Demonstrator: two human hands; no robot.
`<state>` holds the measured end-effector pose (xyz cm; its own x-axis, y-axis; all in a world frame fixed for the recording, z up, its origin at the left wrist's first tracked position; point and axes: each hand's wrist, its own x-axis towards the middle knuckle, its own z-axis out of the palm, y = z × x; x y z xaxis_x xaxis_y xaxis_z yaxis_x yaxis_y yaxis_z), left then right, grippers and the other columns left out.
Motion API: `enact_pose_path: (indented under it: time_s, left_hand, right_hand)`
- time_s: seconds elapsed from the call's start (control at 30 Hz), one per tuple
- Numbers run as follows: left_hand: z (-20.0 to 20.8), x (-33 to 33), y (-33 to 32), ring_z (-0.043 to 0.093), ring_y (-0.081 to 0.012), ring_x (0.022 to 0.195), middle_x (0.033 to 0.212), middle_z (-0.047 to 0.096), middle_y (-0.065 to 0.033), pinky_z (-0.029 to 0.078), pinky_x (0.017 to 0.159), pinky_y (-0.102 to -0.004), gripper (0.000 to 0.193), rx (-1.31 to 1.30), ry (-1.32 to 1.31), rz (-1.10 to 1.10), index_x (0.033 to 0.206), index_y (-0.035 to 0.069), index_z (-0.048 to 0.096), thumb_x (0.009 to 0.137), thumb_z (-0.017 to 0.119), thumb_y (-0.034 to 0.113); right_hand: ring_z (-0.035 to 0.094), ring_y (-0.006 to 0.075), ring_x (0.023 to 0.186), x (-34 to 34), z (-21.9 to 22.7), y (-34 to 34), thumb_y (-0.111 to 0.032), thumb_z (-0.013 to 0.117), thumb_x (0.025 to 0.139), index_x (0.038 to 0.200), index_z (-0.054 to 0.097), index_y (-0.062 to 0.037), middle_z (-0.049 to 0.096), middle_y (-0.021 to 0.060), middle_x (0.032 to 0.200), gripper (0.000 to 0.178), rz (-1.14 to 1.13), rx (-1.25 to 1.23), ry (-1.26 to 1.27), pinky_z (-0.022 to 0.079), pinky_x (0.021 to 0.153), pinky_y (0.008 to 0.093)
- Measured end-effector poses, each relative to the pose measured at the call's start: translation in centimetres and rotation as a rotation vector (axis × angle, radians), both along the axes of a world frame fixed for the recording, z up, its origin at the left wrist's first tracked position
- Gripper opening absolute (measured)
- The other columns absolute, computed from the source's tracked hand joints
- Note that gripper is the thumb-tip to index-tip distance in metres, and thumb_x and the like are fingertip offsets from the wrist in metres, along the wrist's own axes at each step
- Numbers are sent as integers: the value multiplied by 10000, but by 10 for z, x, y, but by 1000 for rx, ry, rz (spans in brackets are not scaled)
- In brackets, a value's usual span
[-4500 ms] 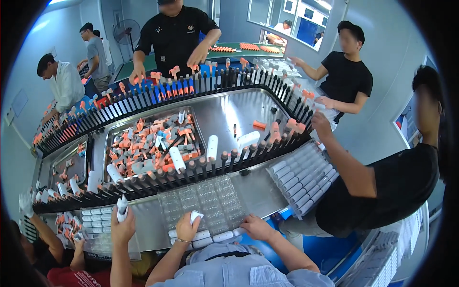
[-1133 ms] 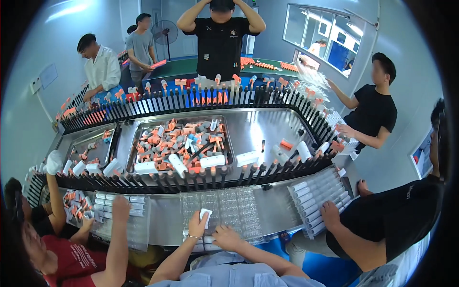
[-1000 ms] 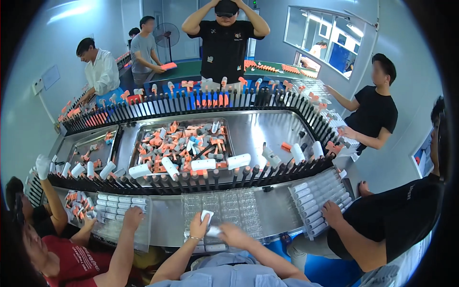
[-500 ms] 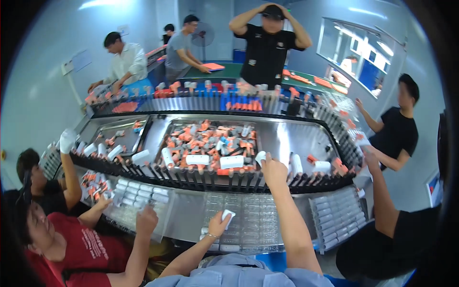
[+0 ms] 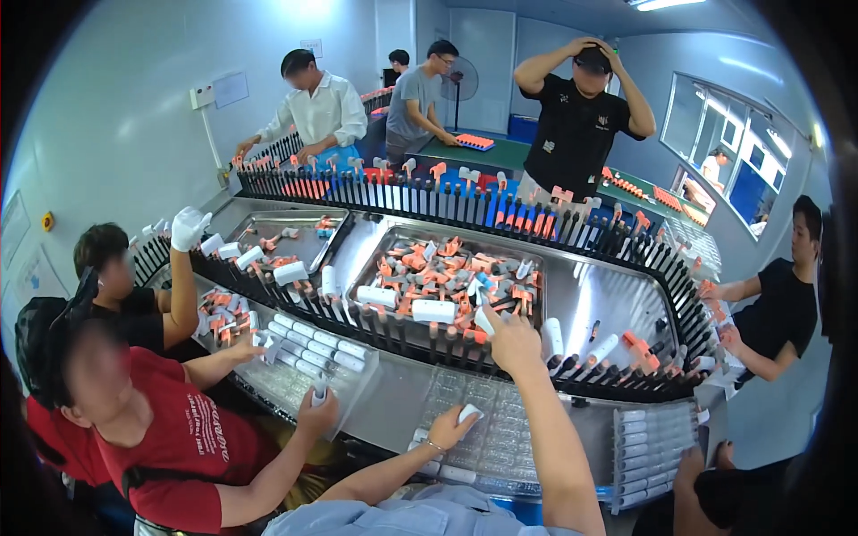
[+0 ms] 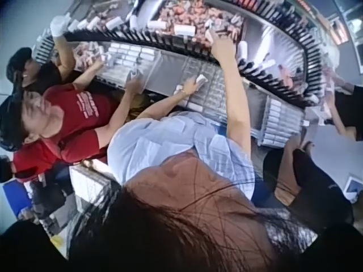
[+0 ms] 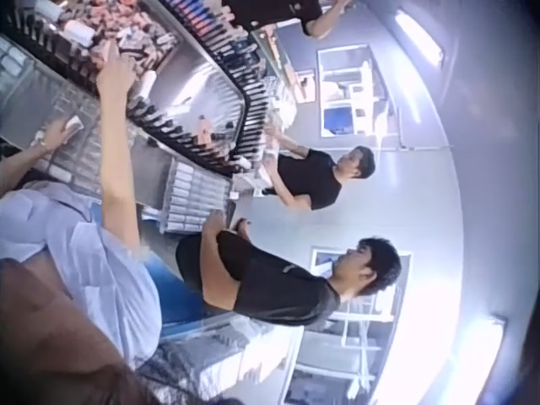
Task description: Sorting and packing small cylindrical parts into plastic trays on an assembly line.
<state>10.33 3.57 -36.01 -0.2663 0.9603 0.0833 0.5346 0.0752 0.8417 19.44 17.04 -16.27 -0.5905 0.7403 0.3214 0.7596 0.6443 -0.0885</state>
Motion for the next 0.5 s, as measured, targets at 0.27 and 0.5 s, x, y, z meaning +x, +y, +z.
enact_pose_path:
  time_s: [0.27, 0.5]
  left_hand:
    - [2, -5, 4, 606, -349, 723, 791, 616, -201, 463, 631, -389, 409, -2, -158, 41, 958, 12, 585, 823, 555, 397]
    - [3, 3, 9, 578, -344, 689, 744, 587, -183, 431, 597, -399, 385, -1, -101, -1, 850, 23, 572, 836, 538, 406]
  right_hand:
    - [385, 410, 1127, 0, -42, -57, -138, 674, 688, 1238, 420, -54, 371, 227, 1223, 612, 203, 44, 518, 345, 946, 455]
    - [578, 284, 807, 91, -152, -137, -245, 578, 769, 828, 610, -88, 585, 95, 825, 172, 300, -413, 115, 483, 694, 387]
